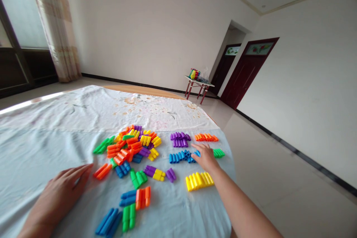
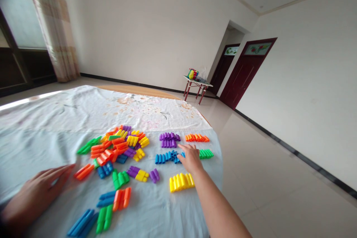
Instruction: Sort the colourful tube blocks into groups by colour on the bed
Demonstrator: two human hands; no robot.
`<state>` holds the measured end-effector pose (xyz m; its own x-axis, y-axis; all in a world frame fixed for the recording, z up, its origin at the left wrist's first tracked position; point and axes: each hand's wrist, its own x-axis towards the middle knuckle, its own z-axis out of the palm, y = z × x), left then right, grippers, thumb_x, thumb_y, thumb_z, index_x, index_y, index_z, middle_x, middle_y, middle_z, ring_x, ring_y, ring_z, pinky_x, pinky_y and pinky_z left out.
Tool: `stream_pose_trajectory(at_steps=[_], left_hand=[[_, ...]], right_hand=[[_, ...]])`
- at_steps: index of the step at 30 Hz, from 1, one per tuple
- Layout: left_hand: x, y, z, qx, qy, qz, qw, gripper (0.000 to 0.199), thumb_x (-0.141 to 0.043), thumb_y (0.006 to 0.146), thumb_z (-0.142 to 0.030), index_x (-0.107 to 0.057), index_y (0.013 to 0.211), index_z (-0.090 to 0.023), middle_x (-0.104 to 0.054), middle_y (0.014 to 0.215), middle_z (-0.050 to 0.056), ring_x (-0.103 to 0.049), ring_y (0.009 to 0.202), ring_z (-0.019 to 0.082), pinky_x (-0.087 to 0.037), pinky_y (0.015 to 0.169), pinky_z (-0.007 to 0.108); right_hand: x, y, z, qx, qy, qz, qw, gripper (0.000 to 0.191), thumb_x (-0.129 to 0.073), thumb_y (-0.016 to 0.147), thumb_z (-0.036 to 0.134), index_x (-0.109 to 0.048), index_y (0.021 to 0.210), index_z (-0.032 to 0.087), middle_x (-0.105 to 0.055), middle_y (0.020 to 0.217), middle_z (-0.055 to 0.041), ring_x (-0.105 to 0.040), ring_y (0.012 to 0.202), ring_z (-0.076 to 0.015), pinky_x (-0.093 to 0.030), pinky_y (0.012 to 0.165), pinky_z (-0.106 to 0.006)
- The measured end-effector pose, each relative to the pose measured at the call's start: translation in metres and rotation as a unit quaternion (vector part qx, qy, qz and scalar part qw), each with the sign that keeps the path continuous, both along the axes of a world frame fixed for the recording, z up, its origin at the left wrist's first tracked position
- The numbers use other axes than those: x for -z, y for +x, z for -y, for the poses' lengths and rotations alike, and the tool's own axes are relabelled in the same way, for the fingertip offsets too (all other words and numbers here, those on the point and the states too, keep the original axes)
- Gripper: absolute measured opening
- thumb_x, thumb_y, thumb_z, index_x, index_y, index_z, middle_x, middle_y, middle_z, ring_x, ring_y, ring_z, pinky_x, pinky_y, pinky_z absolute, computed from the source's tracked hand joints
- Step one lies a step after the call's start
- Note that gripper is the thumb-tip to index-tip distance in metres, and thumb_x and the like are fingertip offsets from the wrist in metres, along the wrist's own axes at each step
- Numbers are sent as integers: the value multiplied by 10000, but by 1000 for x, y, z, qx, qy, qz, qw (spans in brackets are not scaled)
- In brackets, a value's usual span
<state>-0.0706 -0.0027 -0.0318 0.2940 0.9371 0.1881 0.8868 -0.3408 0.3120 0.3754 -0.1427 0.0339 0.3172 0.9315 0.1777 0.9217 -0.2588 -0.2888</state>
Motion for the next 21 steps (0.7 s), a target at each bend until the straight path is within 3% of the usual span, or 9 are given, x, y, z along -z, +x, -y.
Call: stream_pose_trajectory(at_steps=[4, 11, 21], left_hand=[[-2, 2, 2, 4, -2, 8, 1000, 562, -241, 813, -493, -625, 1110, -210, -650, 1136, 72, -562, 1070, 250, -419, 942, 397], [-3, 1, 2, 5, 5, 17, 1000, 541, -265, 810, -479, -633, 1098, -207, -655, 1127, 80, -574, 1054, 245, -421, 946, 396], [-1, 1, 2, 5, 13, 23, 1000, 522, -279, 819, -473, -627, 1106, -211, -656, 1127, 67, -564, 1062, 241, -414, 953, 391]], right_hand=[[-2, -13, -15, -44, -39, -10, 998, 451, -574, 775, 279, -542, 1224, 308, -582, 1226, -8, -441, 1173, -214, -317, 971, -353], [4, -11, -27, -33, -104, -16, 994, 439, -539, 787, 235, -550, 1220, 302, -637, 1129, -54, -474, 1147, -253, -339, 931, -400], [0, -17, -22, -52, -33, -11, 998, 521, -578, 777, 256, -472, 1282, 330, -564, 1202, -24, -431, 1146, -224, -300, 967, -371]])
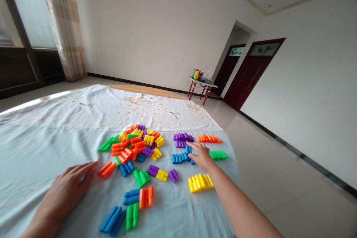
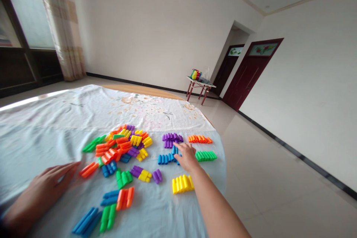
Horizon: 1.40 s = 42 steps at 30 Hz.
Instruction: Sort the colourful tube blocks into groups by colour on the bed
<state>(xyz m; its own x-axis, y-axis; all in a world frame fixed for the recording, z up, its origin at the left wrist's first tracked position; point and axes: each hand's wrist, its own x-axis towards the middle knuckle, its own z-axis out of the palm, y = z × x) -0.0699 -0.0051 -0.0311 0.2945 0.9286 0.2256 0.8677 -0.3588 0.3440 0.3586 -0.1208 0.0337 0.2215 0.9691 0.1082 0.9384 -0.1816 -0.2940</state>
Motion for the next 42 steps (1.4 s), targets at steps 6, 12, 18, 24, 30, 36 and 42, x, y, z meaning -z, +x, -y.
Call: stream_pose_trajectory(at_steps=[6, 12, 18, 24, 30, 36, 42], left_hand=[[2, -1, -1, 7, -4, -1, 1000, 503, -285, 831, -461, -614, 1121, -213, -646, 1147, 63, -548, 1080, 237, -403, 959, 393], [3, -3, -1, 17, 7, 4, 1000, 482, -316, 826, -445, -618, 1119, -209, -648, 1151, 64, -549, 1075, 241, -406, 960, 402], [0, 0, 0, 14, 16, 19, 1000, 464, -336, 815, -444, -638, 1089, -222, -662, 1127, 58, -567, 1057, 236, -424, 947, 390], [-3, 1, 1, 9, 12, 13, 1000, 463, -337, 811, -444, -640, 1084, -225, -664, 1121, 60, -573, 1055, 246, -432, 931, 400], [-1, -1, -1, 7, 4, 4, 1000, 483, -317, 820, -455, -631, 1099, -217, -657, 1134, 61, -561, 1074, 246, -425, 939, 395], [-3, 0, 0, 5, -9, -5, 1000, 502, -298, 821, -463, -623, 1109, -212, -646, 1150, 71, -551, 1089, 248, -408, 954, 398], [-5, 1, 0, -2, -28, -11, 1000, 543, -261, 820, -483, -611, 1129, -207, -630, 1172, 77, -540, 1100, 249, -399, 957, 392]], right_hand=[[4, -25, -2, -75, 1, -18, 997, 542, -626, 747, 262, -487, 1262, 356, -580, 1177, -1, -441, 1117, -202, -316, 952, -331], [10, -35, -3, -92, -8, -29, 995, 531, -629, 735, 258, -513, 1247, 335, -598, 1175, -11, -454, 1108, -235, -323, 946, -370], [0, -20, 0, -84, -13, -32, 996, 595, -636, 724, 265, -464, 1292, 311, -550, 1253, -20, -416, 1170, -227, -302, 981, -367], [4, -7, -4, -73, -48, -27, 996, 653, -657, 673, 205, -466, 1288, 310, -525, 1293, -29, -404, 1210, -232, -303, 980, -383], [12, -12, -6, -72, -62, -16, 995, 632, -632, 684, 193, -471, 1284, 314, -566, 1235, -31, -425, 1178, -247, -314, 947, -396], [11, -13, -2, -81, -60, -14, 995, 651, -650, 670, 202, -472, 1284, 326, -582, 1177, -36, -446, 1132, -250, -329, 930, -383], [-2, -2, 0, -72, -27, -32, 997, 630, -667, 686, 241, -476, 1282, 310, -547, 1242, -32, -428, 1170, -224, -313, 975, -364]])
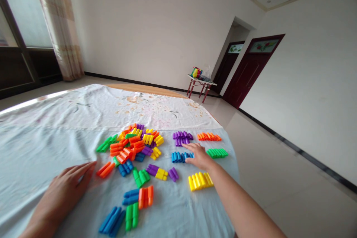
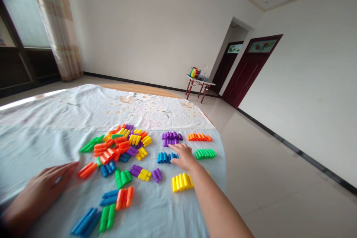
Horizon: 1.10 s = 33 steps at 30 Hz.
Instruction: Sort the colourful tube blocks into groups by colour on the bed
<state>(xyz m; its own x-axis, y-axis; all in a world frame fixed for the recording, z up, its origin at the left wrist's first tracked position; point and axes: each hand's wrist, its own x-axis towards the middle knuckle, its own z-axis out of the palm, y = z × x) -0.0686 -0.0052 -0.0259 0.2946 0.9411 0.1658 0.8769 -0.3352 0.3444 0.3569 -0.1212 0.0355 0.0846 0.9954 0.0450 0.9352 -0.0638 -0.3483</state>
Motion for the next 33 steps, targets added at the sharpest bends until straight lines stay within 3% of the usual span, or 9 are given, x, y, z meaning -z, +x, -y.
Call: stream_pose_trajectory(at_steps=[6, 13, 17, 20, 23, 28, 33], left_hand=[[2, 0, -2, 0, 2, -1, 1000, 557, -250, 830, -496, -609, 1132, -195, -632, 1167, 87, -539, 1098, 251, -385, 970, 393], [0, 0, 0, 4, 18, 3, 1000, 542, -274, 810, -488, -633, 1100, -203, -651, 1136, 82, -565, 1068, 254, -415, 951, 395], [-2, 1, 1, 1, 20, 1, 1000, 545, -268, 813, -486, -635, 1098, -201, -653, 1132, 84, -569, 1060, 252, -420, 943, 392], [0, 1, 0, 3, 21, -1, 1000, 535, -267, 826, -483, -630, 1104, -205, -650, 1142, 77, -564, 1068, 244, -416, 946, 384], [3, -1, -2, 1, 23, -5, 1000, 523, -272, 831, -483, -627, 1104, -214, -651, 1141, 68, -565, 1067, 242, -422, 936, 378], [3, -2, -3, 6, 22, -10, 1000, 525, -264, 839, -454, -618, 1121, -190, -647, 1144, 86, -567, 1063, 247, -413, 951, 389], [1, -3, -3, 6, 29, -3, 1000, 505, -294, 834, -461, -638, 1084, -190, -663, 1111, 90, -584, 1033, 251, -432, 929, 391]], right_hand=[[-4, 10, 5, 29, 37, -11, 999, 350, -595, 773, 240, -624, 1120, 278, -623, 1127, -33, -476, 1107, -207, -329, 960, -354], [12, 0, 5, 31, 35, -20, 999, 232, -614, 758, 222, -697, 965, 286, -674, 1007, -15, -518, 1041, -211, -363, 912, -357], [5, -1, 6, 29, 56, -26, 998, 225, -591, 790, 237, -687, 988, 285, -670, 1034, -13, -517, 1049, -202, -360, 927, -355], [-8, -14, 15, 13, 114, -46, 992, 245, -527, 846, 258, -656, 1055, 270, -651, 1080, -24, -510, 1063, -191, -360, 944, -349], [-14, -46, 34, -39, 205, -115, 971, 246, -475, 882, 268, -649, 1055, 271, -662, 1028, -33, -530, 1024, -191, -395, 924, -361], [13, -110, 77, -94, 240, -218, 941, 313, -459, 888, 195, -582, 1131, 350, -663, 965, -4, -542, 969, -176, -451, 877, -361], [46, -130, 100, -102, 243, -234, 936, 440, -434, 863, 106, -525, 1199, 375, -652, 924, -17, -548, 911, -179, -486, 814, -347]])
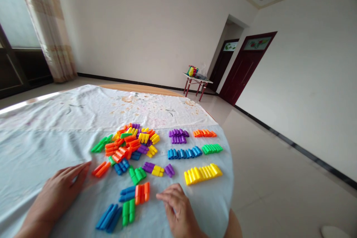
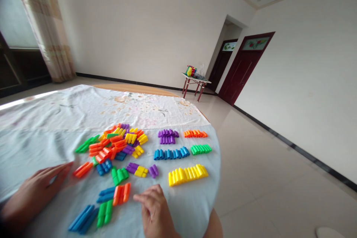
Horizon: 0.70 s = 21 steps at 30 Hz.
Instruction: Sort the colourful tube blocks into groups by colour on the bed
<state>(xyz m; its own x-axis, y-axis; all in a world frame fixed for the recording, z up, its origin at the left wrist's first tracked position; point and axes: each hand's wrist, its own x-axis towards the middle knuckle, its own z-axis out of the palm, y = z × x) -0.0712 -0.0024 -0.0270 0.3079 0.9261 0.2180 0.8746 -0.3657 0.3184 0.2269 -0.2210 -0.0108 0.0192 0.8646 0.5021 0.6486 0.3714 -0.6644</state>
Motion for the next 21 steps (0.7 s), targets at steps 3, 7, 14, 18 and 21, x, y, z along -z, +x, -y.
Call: stream_pose_trajectory(at_steps=[3, 7, 14, 18, 21], left_hand=[[2, -1, -2, -5, 9, 7, 1000, 509, -295, 824, -464, -642, 1075, -191, -669, 1098, 87, -594, 1017, 247, -440, 921, 384], [5, -1, -3, -7, 12, 13, 1000, 533, -281, 813, -477, -644, 1070, -182, -672, 1093, 87, -591, 1021, 245, -438, 928, 383], [-1, -1, -1, -9, -2, 22, 1000, 547, -283, 828, -497, -616, 1123, -179, -665, 1117, 76, -572, 1057, 232, -413, 958, 360], [-3, -2, 0, -20, -3, 22, 1000, 556, -276, 826, -501, -596, 1153, -187, -667, 1113, 70, -581, 1046, 230, -436, 930, 352], [-1, -3, -1, -29, -3, 27, 999, 564, -287, 802, -502, -618, 1122, -178, -679, 1078, 80, -595, 1022, 241, -450, 916, 361]], right_hand=[[5, 3, 2, 16, 10, 4, 1000, 441, -409, 865, 82, -528, 1210, 331, -643, 932, -36, -544, 926, -184, -478, 828, -355], [3, 4, -1, 22, 10, 14, 1000, 440, -400, 859, 50, -536, 1210, 279, -641, 937, -47, -537, 930, -179, -469, 836, -343], [6, 4, -4, 15, -21, 18, 1000, 450, -415, 826, 17, -570, 1165, 269, -640, 897, -40, -531, 904, -178, -478, 811, -331], [7, 3, -2, 24, -11, 16, 1000, 442, -400, 835, 23, -564, 1167, 264, -642, 923, -41, -531, 923, -171, -475, 831, -330], [2, 12, -3, 48, 15, 46, 998, 428, -408, 840, 43, -553, 1179, 261, -639, 1011, -40, -507, 1009, -173, -442, 901, -351]])
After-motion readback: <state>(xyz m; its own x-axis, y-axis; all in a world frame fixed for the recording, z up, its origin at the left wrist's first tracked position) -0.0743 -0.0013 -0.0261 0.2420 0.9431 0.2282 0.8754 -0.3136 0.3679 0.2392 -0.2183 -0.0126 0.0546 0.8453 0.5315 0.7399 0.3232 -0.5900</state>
